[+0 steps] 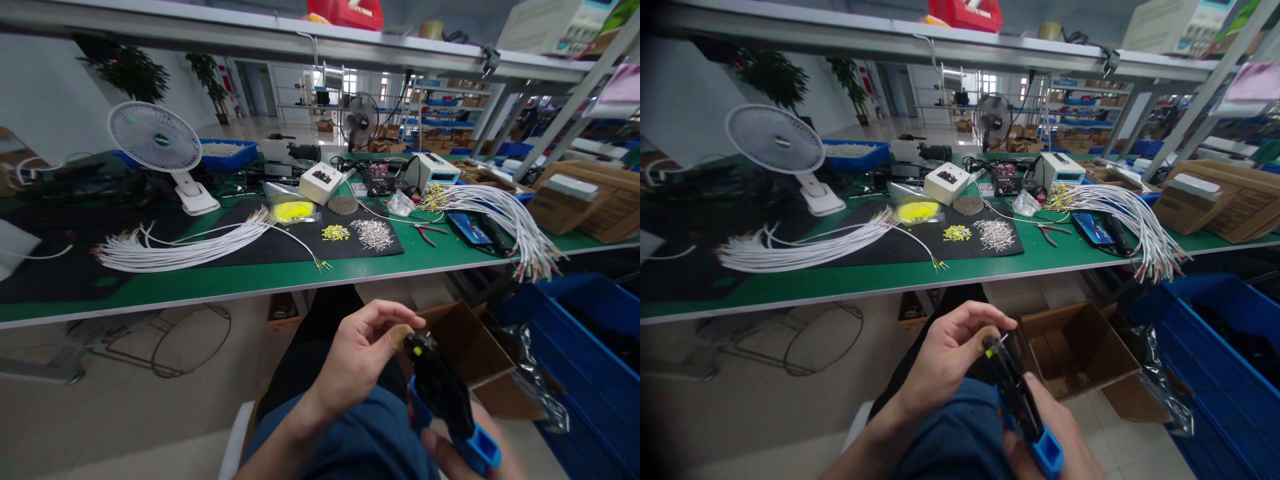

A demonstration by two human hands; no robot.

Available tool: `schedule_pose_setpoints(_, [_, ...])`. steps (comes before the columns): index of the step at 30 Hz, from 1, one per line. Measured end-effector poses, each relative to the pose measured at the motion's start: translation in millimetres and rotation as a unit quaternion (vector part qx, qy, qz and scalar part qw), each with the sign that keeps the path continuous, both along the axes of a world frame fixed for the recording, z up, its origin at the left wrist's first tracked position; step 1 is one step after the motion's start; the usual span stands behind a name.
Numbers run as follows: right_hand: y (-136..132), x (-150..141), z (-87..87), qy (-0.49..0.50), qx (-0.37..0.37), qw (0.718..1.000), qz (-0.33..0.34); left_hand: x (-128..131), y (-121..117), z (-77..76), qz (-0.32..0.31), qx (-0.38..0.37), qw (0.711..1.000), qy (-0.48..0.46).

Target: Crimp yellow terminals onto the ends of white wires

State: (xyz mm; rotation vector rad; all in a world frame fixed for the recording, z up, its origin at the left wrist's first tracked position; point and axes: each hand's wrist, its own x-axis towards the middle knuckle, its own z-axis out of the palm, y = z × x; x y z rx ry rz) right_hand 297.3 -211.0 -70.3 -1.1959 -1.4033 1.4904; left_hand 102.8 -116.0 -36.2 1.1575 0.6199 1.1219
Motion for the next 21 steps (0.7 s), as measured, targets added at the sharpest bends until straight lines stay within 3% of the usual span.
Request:
schedule_pose_setpoints(2, [3.6, 10.9, 5.6, -0.148, 0.125, 0.981, -0.028, -4.6, 0.6, -3.6, 0.022, -0.011, 0.999, 0.023])
schedule_pose_setpoints(5, [9.2, 25.0, 8.7, -0.333, 0.301, 0.893, -0.02, -9.7, -0.7, -9.8, 0.033, -0.019, 0.999, 0.034])
schedule_pose_setpoints(8, [13.3, 32.8, 8.6, -0.416, 0.399, 0.817, -0.014, -12.4, -2.5, -12.4, 0.038, -0.022, 0.998, 0.042])
schedule_pose_setpoints(11, [15.2, 33.8, 8.8, -0.454, 0.449, 0.77, -0.011, -14.6, -2.0, -12.5, 0.045, -0.029, 0.997, 0.048])
schedule_pose_setpoints(14, [15.6, 31.4, 9.8, -0.467, 0.467, 0.751, -0.011, -16.7, -1.1, -13.2, 0.052, -0.024, 0.997, 0.058])
schedule_pose_setpoints(18, [16.3, 32.3, 8.1, -0.478, 0.457, 0.75, -0.021, -23.1, -2.3, -15.7, 0.065, -0.004, 0.993, 0.1])
schedule_pose_setpoints(21, [16.4, 38.5, 1.1, -0.469, 0.454, 0.757, -0.021, -42.3, 5.2, -15.8, 0.096, 0.087, 0.969, 0.21])
